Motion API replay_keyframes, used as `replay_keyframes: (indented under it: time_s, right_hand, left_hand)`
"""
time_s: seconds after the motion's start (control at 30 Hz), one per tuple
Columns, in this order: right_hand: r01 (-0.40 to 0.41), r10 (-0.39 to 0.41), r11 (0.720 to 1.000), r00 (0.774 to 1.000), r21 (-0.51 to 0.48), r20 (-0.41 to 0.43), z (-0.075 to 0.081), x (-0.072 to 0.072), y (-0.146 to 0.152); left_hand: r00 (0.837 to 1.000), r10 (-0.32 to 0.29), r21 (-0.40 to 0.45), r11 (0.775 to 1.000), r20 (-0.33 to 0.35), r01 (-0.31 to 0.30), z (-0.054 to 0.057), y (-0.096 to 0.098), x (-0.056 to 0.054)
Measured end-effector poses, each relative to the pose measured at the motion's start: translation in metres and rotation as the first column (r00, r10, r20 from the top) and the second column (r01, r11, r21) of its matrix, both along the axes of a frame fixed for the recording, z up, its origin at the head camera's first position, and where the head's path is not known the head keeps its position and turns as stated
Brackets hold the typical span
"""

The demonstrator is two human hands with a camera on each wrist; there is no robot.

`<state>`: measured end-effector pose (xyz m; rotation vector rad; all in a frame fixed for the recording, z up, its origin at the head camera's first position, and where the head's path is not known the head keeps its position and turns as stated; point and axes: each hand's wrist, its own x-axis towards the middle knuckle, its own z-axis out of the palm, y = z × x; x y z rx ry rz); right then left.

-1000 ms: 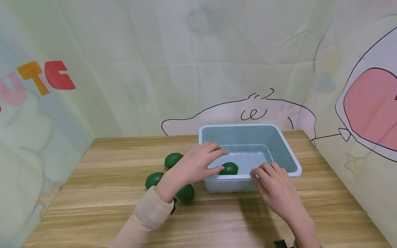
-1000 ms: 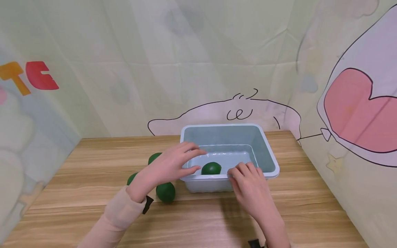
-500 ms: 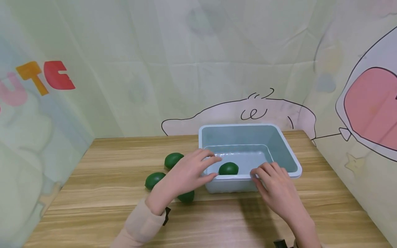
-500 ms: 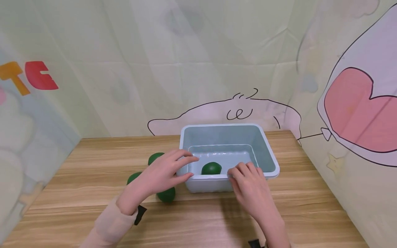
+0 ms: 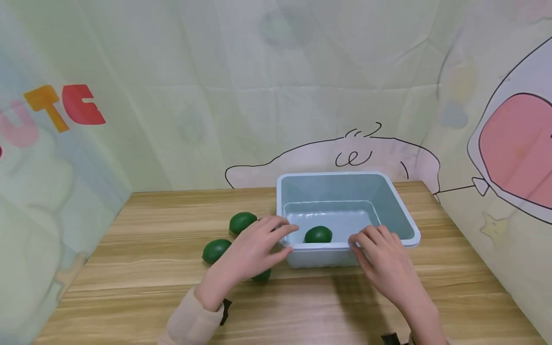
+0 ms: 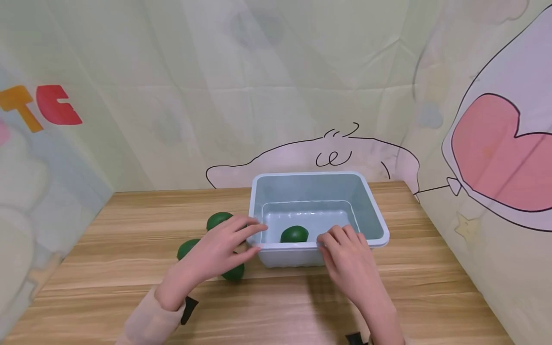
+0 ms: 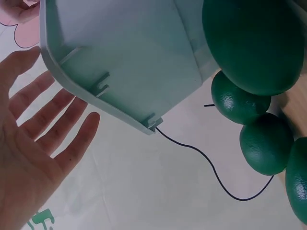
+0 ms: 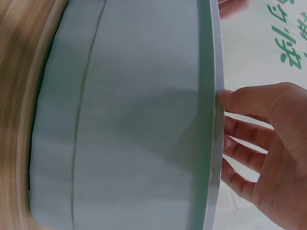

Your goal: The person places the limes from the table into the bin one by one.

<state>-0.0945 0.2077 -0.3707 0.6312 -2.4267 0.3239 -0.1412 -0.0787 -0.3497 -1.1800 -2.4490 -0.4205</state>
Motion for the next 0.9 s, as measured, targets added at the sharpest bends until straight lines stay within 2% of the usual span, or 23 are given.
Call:
replay_keyframes:
  time_s: [0.33,0.67,0.9]
  right_hand:
    - [0.001,-0.001,1.000,1.000,0.003,-0.006,0.000,0.000,0.000]
    - [0.007,-0.007,1.000,1.000,0.006,-0.004,0.001,0.000,0.000]
    - [0.003,-0.003,1.000,1.000,0.000,-0.006,0.000,0.000,0.000]
  left_hand:
    - [0.999,0.016,0.034,0.999,-0.034,-0.014,-0.006,-0.006,0.004]
    - [0.999,0.045,0.058,0.997,0.010,-0.046,-0.012,-0.013,0.014]
    - [0.997,0.077,0.087,0.993,0.014,-0.078,-0.019,-0.021,0.019]
